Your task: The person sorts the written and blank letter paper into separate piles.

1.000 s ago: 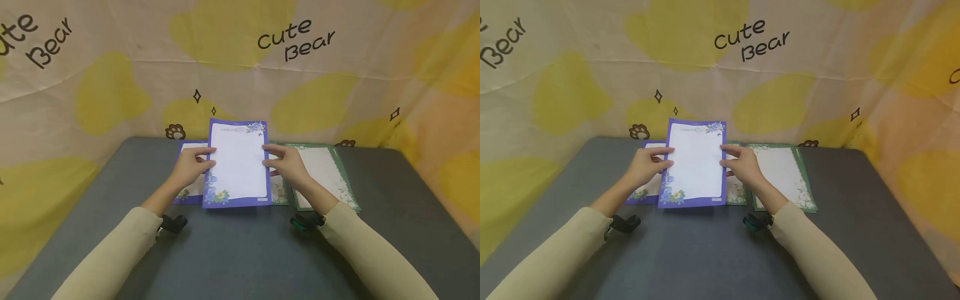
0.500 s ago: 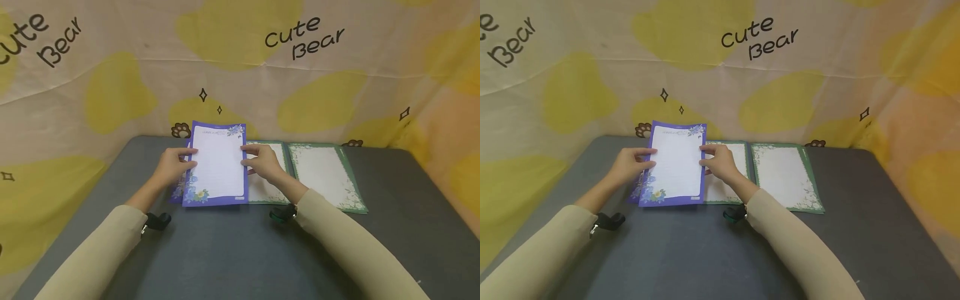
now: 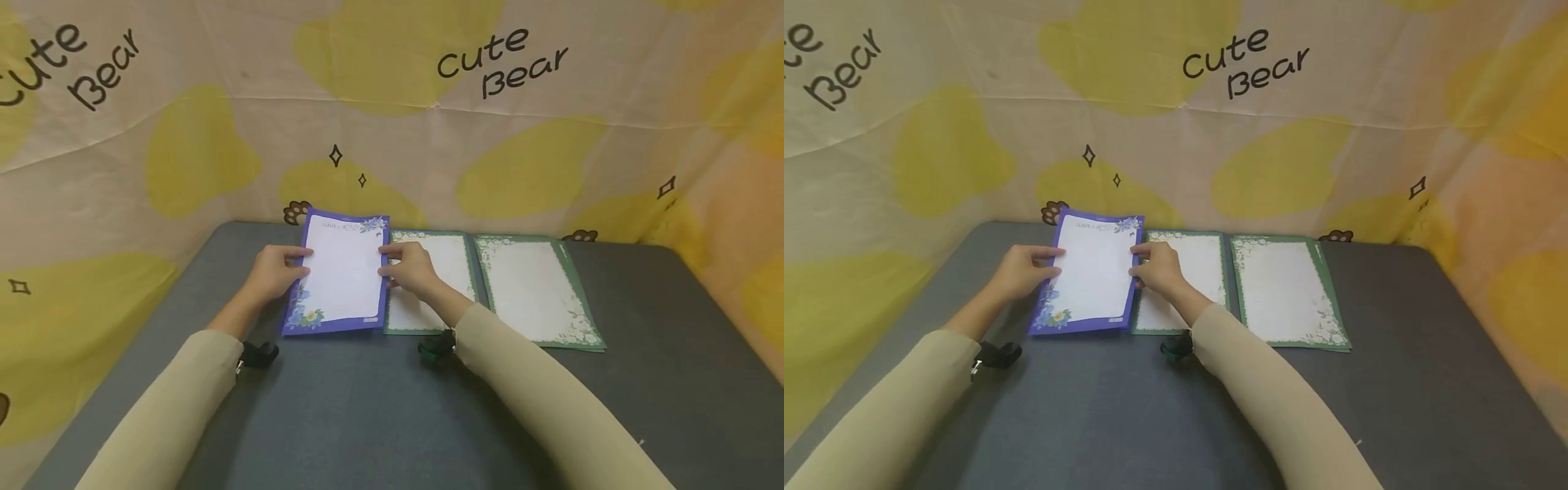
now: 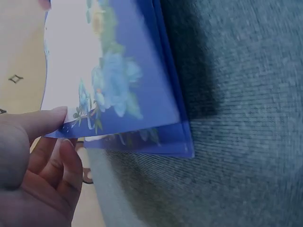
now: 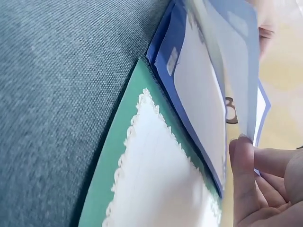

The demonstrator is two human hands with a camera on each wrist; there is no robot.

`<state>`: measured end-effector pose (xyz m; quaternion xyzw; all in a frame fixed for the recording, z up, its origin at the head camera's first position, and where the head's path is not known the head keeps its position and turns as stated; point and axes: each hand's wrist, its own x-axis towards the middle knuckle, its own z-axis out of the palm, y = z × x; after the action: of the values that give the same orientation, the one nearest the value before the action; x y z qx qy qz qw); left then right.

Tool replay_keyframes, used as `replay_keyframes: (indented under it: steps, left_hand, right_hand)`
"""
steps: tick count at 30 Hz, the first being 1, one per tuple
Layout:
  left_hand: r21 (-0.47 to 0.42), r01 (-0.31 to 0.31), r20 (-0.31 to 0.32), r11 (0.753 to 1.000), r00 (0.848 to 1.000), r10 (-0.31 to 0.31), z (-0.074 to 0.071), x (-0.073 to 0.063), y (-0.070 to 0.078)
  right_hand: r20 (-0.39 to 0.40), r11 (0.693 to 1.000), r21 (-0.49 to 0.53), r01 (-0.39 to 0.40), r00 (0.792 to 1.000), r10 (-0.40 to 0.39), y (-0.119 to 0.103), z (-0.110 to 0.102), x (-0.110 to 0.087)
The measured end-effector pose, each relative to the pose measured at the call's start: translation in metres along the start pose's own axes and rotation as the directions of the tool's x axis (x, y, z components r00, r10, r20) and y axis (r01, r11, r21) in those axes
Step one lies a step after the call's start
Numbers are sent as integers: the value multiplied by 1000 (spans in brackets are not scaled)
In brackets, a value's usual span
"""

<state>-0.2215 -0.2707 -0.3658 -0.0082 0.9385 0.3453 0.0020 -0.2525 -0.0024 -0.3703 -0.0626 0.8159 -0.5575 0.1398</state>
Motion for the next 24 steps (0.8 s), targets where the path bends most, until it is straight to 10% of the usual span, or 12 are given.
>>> replay_keyframes:
  steps: [18, 24]
  left_hand:
    - [59, 56, 59, 997, 996, -60, 10, 6, -11]
    - [185, 72, 10, 980, 997, -75, 13, 1, -4]
  right_hand:
    - [-52, 981, -189, -31, 998, 22, 5, 17, 13]
    - [-37, 925, -375, 65, 996, -86, 4, 20, 11]
